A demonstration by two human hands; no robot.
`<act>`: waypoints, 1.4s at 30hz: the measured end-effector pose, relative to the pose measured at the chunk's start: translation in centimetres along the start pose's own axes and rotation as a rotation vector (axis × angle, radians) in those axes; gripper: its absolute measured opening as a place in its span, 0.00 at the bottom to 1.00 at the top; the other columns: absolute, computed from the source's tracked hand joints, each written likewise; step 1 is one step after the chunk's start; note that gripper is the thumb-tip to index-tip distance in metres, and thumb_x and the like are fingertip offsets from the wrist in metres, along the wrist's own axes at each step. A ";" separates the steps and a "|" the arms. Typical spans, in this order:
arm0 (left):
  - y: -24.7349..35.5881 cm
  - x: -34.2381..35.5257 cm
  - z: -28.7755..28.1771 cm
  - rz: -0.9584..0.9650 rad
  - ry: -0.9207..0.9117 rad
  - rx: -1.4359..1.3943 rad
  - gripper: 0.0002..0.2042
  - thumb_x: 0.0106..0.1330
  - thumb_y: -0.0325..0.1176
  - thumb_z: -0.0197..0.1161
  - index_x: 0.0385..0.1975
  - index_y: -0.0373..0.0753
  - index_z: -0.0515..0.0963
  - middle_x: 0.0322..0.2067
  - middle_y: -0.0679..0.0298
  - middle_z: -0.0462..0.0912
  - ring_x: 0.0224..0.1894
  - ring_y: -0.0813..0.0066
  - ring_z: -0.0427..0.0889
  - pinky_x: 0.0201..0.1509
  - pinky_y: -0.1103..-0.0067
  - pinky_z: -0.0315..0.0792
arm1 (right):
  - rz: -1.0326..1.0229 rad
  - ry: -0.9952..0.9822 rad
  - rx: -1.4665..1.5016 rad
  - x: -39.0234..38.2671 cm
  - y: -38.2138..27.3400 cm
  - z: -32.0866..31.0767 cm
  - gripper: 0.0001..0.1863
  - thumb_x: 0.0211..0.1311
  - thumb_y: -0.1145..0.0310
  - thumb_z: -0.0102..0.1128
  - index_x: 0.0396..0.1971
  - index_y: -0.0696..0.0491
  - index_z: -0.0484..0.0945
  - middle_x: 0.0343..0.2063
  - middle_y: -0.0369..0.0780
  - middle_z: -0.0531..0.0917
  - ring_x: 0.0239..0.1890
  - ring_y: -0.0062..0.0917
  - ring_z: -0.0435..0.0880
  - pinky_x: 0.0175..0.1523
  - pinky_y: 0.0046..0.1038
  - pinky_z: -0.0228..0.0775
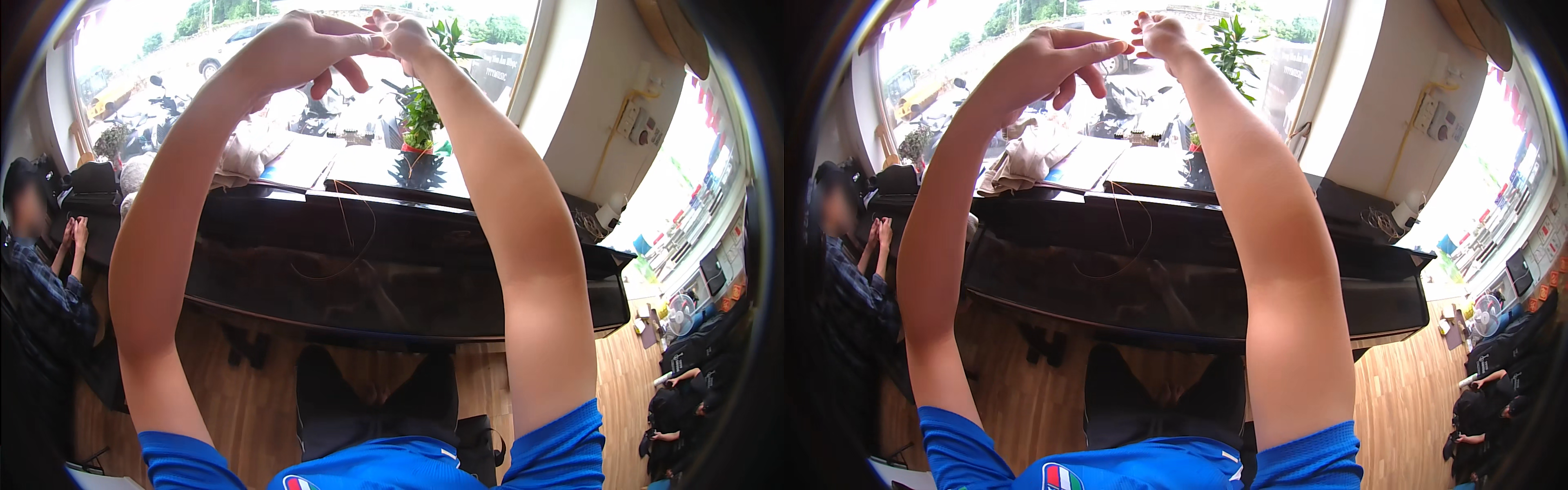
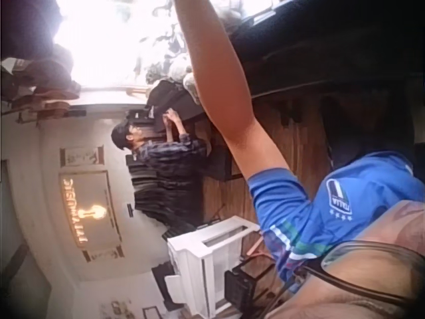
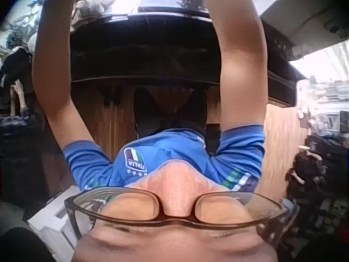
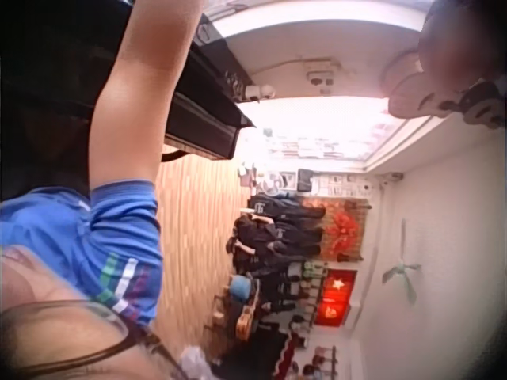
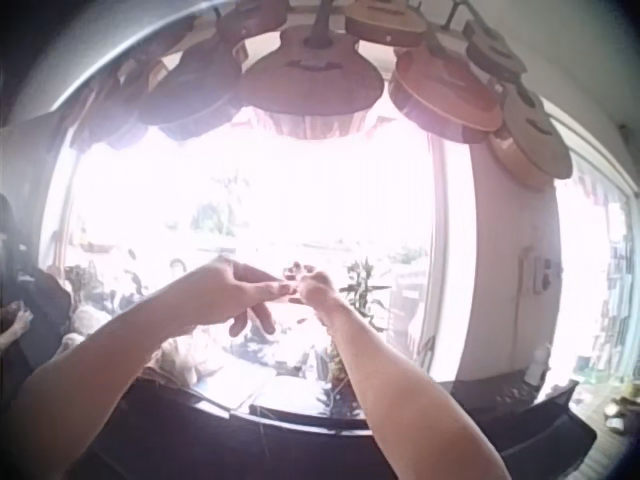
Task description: The person manipulates a thin copper wire by hand, bending it into loops and circular shapes. They repeatedly pick up the wire, form a loop, and place it on the piano surface, occasionally adjusting the shape.
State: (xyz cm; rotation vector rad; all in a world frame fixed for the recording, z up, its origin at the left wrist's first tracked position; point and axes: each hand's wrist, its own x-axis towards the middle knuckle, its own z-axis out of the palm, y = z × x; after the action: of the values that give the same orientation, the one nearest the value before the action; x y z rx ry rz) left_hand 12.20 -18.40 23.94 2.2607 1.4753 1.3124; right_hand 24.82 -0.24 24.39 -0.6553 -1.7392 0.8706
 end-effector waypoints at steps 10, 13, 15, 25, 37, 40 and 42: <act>5.3 -15.7 -3.6 -0.180 -0.043 -0.082 0.14 0.70 0.39 0.61 0.44 0.36 0.85 0.16 0.61 0.82 0.11 0.82 0.77 0.11 0.89 0.60 | -0.709 0.123 -0.745 -0.7 -8.8 -10.3 0.17 0.72 0.60 0.54 0.39 0.60 0.82 0.32 0.44 0.87 0.39 0.30 0.86 0.45 0.31 0.74; 2.4 -23.6 -5.6 0.034 0.189 -0.109 0.12 0.73 0.35 0.54 0.33 0.33 0.79 0.10 0.65 0.76 0.07 0.86 0.69 0.13 0.91 0.52 | -0.603 -0.019 -1.010 -9.2 -13.8 -10.0 0.18 0.71 0.58 0.54 0.41 0.58 0.84 0.33 0.46 0.88 0.37 0.35 0.86 0.46 0.32 0.74; -0.7 -27.8 -5.0 0.118 0.358 -0.179 0.16 0.75 0.38 0.51 0.29 0.33 0.75 0.06 0.68 0.71 0.04 0.89 0.60 0.16 0.94 0.48 | -0.644 -0.107 -1.232 -15.9 -13.7 -13.0 0.16 0.71 0.60 0.56 0.36 0.57 0.85 0.37 0.43 0.86 0.43 0.29 0.82 0.50 0.30 0.71; -10.6 -34.1 3.6 -0.619 -0.068 -0.584 0.09 0.74 0.29 0.52 0.35 0.33 0.78 0.17 0.56 0.82 0.15 0.75 0.81 0.18 0.84 0.69 | 0.592 -0.375 -0.002 -33.5 8.5 -16.3 0.22 0.71 0.53 0.58 0.21 0.54 0.76 0.11 0.26 0.66 0.14 0.08 0.57 0.19 0.19 0.49; -4.1 -21.7 14.7 -0.111 -0.119 -0.130 0.19 0.60 0.32 0.72 0.49 0.33 0.80 0.46 0.55 0.85 0.50 0.64 0.84 0.57 0.72 0.74 | 0.711 -0.465 0.470 -33.6 14.3 -12.6 0.19 0.74 0.55 0.55 0.23 0.49 0.71 0.15 0.22 0.59 0.16 0.08 0.52 0.20 0.17 0.40; -4.3 -17.8 22.2 0.105 -0.086 -0.070 0.30 0.64 0.43 0.68 0.63 0.35 0.70 0.42 0.57 0.84 0.43 0.67 0.83 0.51 0.74 0.75 | 0.696 -0.473 0.469 -32.8 14.3 -10.2 0.18 0.73 0.55 0.56 0.24 0.49 0.73 0.15 0.22 0.59 0.16 0.08 0.52 0.20 0.17 0.40; -4.0 -16.3 24.0 -0.074 -0.210 -0.057 0.23 0.65 0.45 0.67 0.54 0.38 0.76 0.26 0.60 0.81 0.26 0.71 0.79 0.32 0.75 0.71 | 0.705 -0.422 0.525 -32.4 14.7 -9.1 0.19 0.73 0.54 0.56 0.23 0.48 0.72 0.15 0.23 0.60 0.16 0.08 0.52 0.20 0.17 0.40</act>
State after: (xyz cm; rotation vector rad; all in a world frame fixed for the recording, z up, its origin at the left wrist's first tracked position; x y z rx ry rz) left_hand 24.65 -21.60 -2.36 2.2081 1.4156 1.0468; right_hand 43.95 -14.37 -3.57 -0.7666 -1.5227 1.9921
